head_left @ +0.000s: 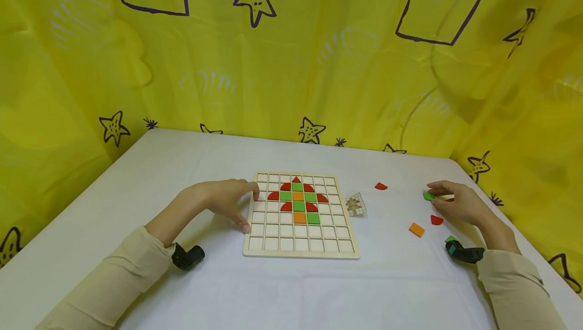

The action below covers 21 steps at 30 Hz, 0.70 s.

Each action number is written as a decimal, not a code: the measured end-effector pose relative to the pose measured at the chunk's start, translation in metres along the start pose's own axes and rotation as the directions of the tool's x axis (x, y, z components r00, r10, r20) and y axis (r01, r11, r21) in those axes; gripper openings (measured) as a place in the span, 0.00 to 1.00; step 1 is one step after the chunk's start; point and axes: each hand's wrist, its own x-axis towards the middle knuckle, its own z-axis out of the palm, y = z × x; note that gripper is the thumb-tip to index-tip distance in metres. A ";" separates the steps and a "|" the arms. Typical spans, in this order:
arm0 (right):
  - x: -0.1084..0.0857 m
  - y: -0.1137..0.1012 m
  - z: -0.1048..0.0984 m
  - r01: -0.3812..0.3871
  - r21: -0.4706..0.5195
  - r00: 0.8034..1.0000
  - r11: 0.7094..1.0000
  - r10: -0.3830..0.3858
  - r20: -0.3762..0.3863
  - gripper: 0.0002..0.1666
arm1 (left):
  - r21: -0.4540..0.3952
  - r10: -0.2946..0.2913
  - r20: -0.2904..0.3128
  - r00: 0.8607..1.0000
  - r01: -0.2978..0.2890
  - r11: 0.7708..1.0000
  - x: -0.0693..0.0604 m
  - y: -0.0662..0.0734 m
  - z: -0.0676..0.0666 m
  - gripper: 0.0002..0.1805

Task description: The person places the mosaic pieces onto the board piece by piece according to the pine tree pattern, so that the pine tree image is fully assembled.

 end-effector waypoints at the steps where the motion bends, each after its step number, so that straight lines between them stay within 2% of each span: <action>1: 0.000 0.000 0.000 -0.005 -0.006 1.000 1.000 0.005 -0.002 0.26 | 0.001 -0.001 0.000 1.000 0.001 1.000 0.000 0.000 0.000 0.36; 10: 0.000 -0.006 0.000 -0.013 -0.007 1.000 1.000 0.013 0.001 0.27 | -0.003 -0.007 0.002 1.000 0.007 1.000 0.000 -0.003 0.001 0.35; 21: 0.003 -0.017 -0.002 0.074 -0.009 0.994 0.997 -0.075 -0.079 0.24 | 0.013 -0.007 0.002 1.000 0.007 1.000 0.002 -0.002 0.001 0.36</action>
